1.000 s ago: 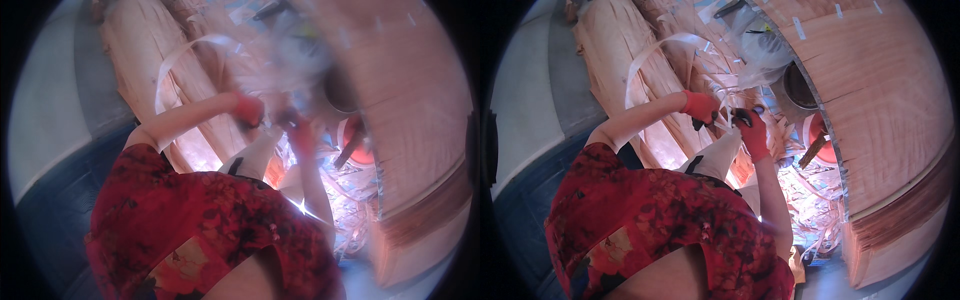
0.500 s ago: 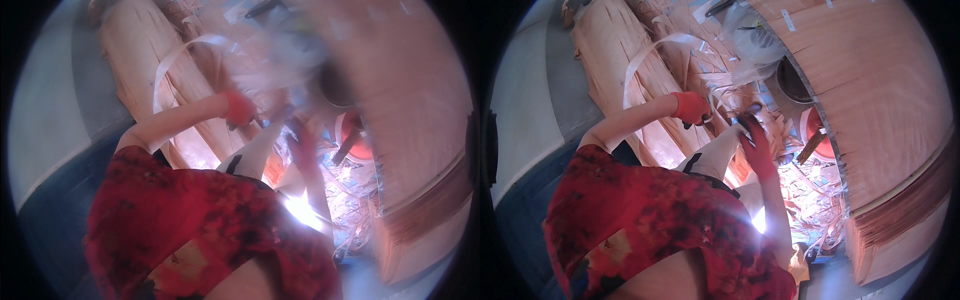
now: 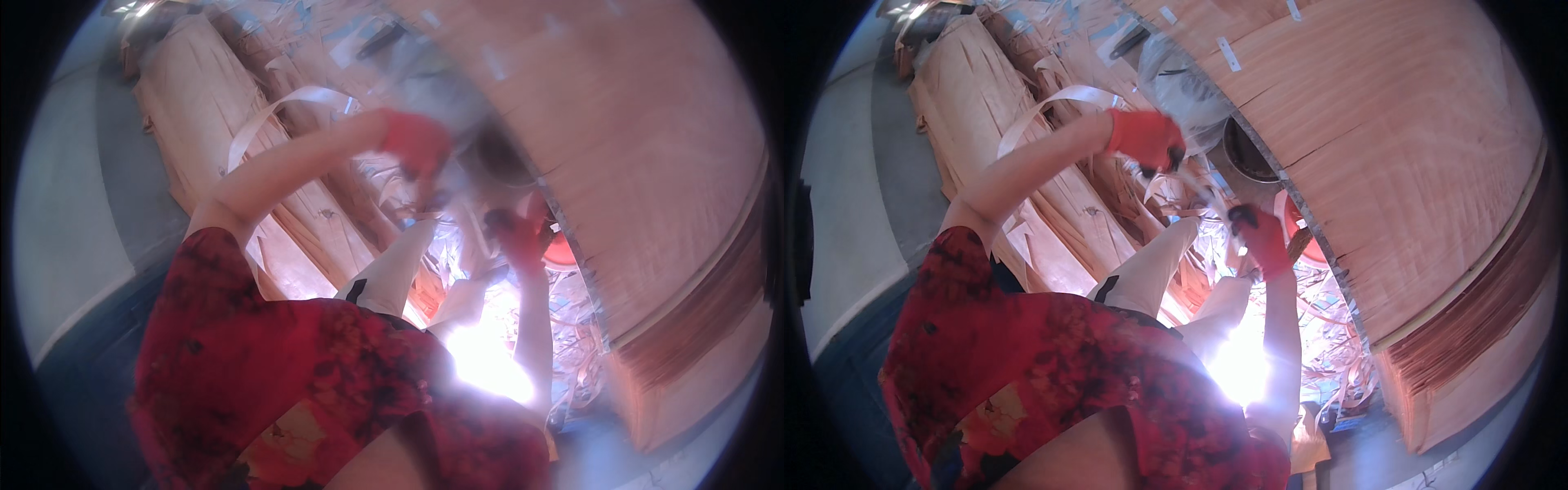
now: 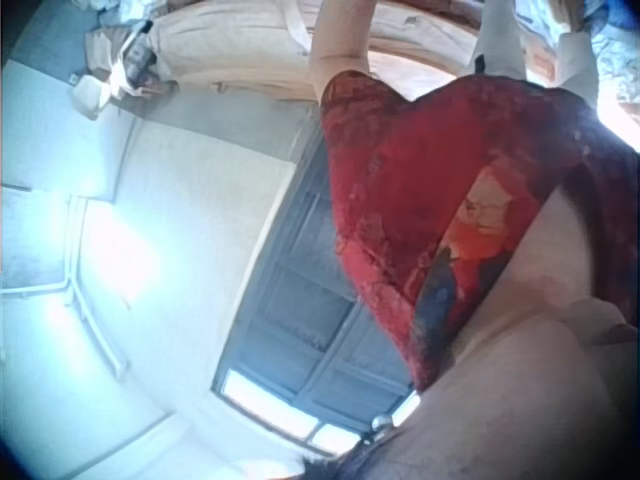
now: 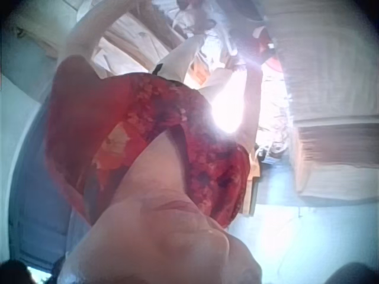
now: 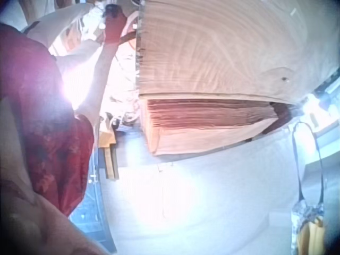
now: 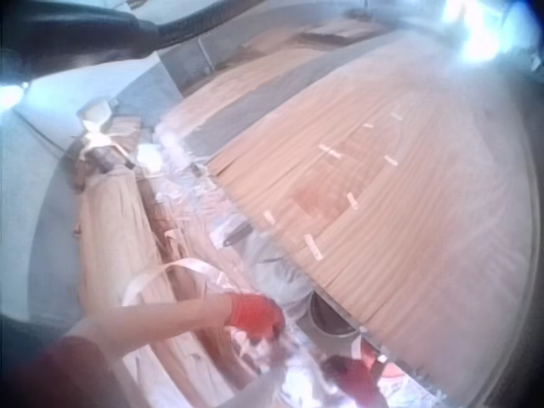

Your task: The person processes sheets of wood veneer using a utility knife and a ruler, cutting the material and peeling away sections.

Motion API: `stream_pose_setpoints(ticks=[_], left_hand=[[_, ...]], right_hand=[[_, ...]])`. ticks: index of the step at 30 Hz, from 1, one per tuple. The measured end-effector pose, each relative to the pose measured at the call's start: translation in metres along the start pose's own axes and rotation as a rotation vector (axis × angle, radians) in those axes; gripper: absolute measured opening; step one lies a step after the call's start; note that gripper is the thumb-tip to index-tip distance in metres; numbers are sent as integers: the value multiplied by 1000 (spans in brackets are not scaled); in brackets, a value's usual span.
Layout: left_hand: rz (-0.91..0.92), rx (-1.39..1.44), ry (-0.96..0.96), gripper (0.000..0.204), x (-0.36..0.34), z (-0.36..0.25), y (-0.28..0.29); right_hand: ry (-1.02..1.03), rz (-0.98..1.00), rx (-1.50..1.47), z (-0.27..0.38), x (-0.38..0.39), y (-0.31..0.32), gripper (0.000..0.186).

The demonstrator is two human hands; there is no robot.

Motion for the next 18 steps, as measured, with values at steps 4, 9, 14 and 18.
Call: stream_pose_setpoints(ticks=[4, 9, 14, 18], left_hand=[[-518, -311, 257, 23, 17, 81, 57], [-607, -378, 68, 43, -20, 2, 2], [-543, 36, -80, 38, -109, -28, -56], [-595, 173, -36, 41, -124, -21, -59]], right_hand=[[150, -320, 300, 4, -46, 58, 25], [132, -540, 589, -4, -71, 79, 26], [164, -616, 735, -1, -72, 71, 27], [196, -672, 779, -12, -36, 65, 28]])
Point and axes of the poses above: each hand's wrist, its own x-axis away from the middle knuckle, its own y-axis out of the back of the hand, z = x × y, the point moved 6 cm from there along -x, towards the middle knuckle, and after that the axes turned 8 degrees about -y, right-handed, at the moved point
